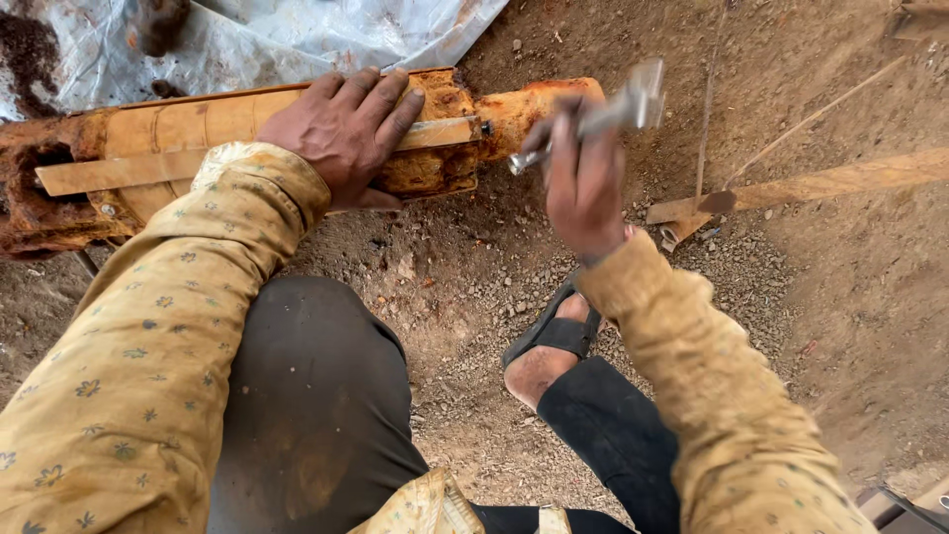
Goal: The person uses a wrench to tighten a bolt on a rusty metal object. They repeatedly reposition the wrench and apply force to secure the bolt.
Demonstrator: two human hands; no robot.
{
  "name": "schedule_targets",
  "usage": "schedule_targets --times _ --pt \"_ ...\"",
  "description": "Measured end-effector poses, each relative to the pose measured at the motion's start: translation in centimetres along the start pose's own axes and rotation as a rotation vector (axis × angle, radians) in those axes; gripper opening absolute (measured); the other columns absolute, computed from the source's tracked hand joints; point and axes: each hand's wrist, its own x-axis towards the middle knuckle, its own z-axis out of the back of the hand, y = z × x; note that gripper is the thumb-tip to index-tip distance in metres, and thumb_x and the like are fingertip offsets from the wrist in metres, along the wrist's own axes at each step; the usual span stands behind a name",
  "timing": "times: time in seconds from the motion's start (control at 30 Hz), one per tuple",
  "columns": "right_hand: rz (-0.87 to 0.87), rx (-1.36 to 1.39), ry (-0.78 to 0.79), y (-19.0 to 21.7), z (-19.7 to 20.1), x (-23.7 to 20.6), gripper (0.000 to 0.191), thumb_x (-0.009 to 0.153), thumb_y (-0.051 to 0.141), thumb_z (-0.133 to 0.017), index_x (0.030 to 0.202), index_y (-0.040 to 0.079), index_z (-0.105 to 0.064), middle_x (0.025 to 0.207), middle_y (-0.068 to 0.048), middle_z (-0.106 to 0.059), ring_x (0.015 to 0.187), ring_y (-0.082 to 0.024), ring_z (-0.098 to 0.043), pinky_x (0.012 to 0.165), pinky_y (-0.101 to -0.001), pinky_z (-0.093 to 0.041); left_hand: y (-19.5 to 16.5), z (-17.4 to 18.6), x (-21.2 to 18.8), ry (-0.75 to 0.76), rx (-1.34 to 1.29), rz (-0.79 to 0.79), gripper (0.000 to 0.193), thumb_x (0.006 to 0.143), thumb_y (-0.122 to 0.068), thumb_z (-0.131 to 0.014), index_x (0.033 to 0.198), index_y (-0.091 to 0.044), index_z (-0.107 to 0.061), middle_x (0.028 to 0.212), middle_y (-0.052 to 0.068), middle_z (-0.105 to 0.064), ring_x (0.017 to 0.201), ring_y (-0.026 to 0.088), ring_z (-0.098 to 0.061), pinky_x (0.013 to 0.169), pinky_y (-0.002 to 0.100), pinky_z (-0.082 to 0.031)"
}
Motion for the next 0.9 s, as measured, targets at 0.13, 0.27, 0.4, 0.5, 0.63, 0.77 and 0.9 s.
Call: schedule_targets --times 0.13,0.27,0.4,0.5,0.63,0.77,0.9 --pt "-0.077 -0.103 -0.105 -1.2 -1.3 7.9 0.016 0.114 0.015 -0.039 0.124 0.004 -0.046 0.093 -0.005 -0.061 0.069 -0.011 -0.067 0.055 -0.0246 -0.062 0.2 -0.4 -0.2 -0.020 0.008 -0.006 0.119 0.076 -0.080 -0.064 0.157 0.000 -0.032 0.155 0.023 -0.042 0.140 0.040 -0.044 0.111 0.049 -0.040" --pt "-0.441 -0.090 0.003 -0.5 -3.5 12.4 0.020 0.109 0.018 -0.047 0.120 0.007 -0.059 0.082 -0.002 -0.066 0.062 -0.010 -0.062 0.049 -0.0274 -0.048 0.3 -0.8 -0.4 -0.032 0.006 -0.003 0.118 0.075 -0.080 -0.064 0.156 0.000 -0.033 0.155 0.023 -0.042 0.139 0.040 -0.044 0.109 0.049 -0.040" --pt "-0.484 -0.203 0.185 1.3 -5.2 13.4 0.018 0.105 0.018 -0.050 0.117 0.007 -0.059 0.076 -0.003 -0.070 0.057 -0.011 -0.056 0.050 -0.0309 -0.051 0.5 -1.0 -0.6 -0.009 0.037 -0.001 0.119 0.076 -0.081 -0.064 0.157 0.000 -0.032 0.155 0.023 -0.041 0.139 0.039 -0.044 0.110 0.049 -0.040" --pt "-0.555 -0.327 0.287 2.5 -5.7 13.8 0.018 0.103 0.017 -0.052 0.108 0.005 -0.065 0.080 -0.003 -0.070 0.057 -0.012 -0.055 0.051 -0.0334 -0.049 0.6 -1.0 -0.6 -0.031 0.048 -0.006 0.119 0.076 -0.082 -0.063 0.157 -0.001 -0.032 0.155 0.023 -0.041 0.138 0.039 -0.044 0.110 0.049 -0.040" --pt "-0.567 -0.389 0.300 2.7 -6.1 14.6 0.021 0.100 0.017 -0.053 0.106 0.000 -0.063 0.081 -0.007 -0.071 0.057 -0.016 -0.055 0.051 -0.0382 -0.047 0.7 -1.1 -0.7 -0.014 0.082 -0.007 0.120 0.074 -0.081 -0.065 0.157 -0.001 -0.032 0.155 0.022 -0.040 0.138 0.039 -0.044 0.109 0.049 -0.040" --pt "-0.513 -0.534 0.261 2.3 -6.6 14.8 0.026 0.099 0.015 -0.053 0.111 -0.004 -0.063 0.093 -0.014 -0.071 0.075 -0.023 -0.070 0.066 -0.0425 -0.055 0.7 -1.1 -0.8 -0.039 0.054 -0.024 0.119 0.075 -0.080 -0.066 0.157 0.000 -0.033 0.155 0.023 -0.042 0.137 0.039 -0.046 0.110 0.049 -0.040" --pt "-0.294 -0.681 0.206 1.7 -6.8 14.4 0.029 0.100 0.015 -0.057 0.119 -0.006 -0.062 0.110 -0.024 -0.070 0.098 -0.033 -0.071 0.086 -0.0439 -0.056 0.8 -1.1 -0.8 -0.028 0.069 -0.025 0.119 0.074 -0.079 -0.067 0.156 0.000 -0.033 0.155 0.023 -0.042 0.137 0.039 -0.046 0.108 0.048 -0.041"
